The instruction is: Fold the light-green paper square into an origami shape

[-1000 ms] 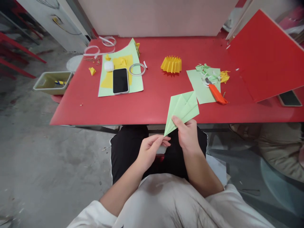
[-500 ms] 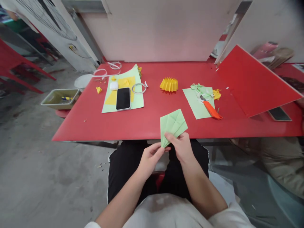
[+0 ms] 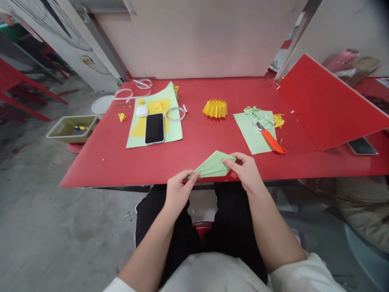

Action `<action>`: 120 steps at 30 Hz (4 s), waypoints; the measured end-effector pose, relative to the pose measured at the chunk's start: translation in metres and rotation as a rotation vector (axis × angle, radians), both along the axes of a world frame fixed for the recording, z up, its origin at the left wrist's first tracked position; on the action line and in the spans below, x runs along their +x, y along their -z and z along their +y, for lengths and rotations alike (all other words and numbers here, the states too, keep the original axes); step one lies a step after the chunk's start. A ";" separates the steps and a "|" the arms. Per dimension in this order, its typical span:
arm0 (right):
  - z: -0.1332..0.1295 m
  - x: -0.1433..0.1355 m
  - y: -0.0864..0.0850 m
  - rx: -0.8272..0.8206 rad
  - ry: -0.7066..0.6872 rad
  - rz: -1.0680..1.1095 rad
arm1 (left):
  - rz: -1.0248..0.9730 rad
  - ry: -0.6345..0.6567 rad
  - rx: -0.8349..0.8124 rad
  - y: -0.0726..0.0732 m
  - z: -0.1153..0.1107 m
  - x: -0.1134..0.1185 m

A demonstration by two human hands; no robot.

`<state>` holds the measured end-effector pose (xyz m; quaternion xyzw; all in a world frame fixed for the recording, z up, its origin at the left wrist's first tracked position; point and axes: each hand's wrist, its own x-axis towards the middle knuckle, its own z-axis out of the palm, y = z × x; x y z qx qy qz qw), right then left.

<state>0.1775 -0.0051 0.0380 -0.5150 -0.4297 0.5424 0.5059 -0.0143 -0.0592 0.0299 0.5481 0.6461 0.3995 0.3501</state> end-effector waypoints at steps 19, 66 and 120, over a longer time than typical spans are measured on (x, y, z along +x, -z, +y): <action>0.020 0.015 0.034 0.653 -0.325 -1.326 | 0.848 0.470 0.415 0.042 0.024 0.045; 0.035 0.010 0.049 0.792 -0.385 -1.273 | 1.001 0.351 0.295 0.025 -0.002 0.022; -0.054 0.008 0.008 1.132 -0.543 -1.277 | -0.808 0.142 -0.341 0.005 -0.054 0.017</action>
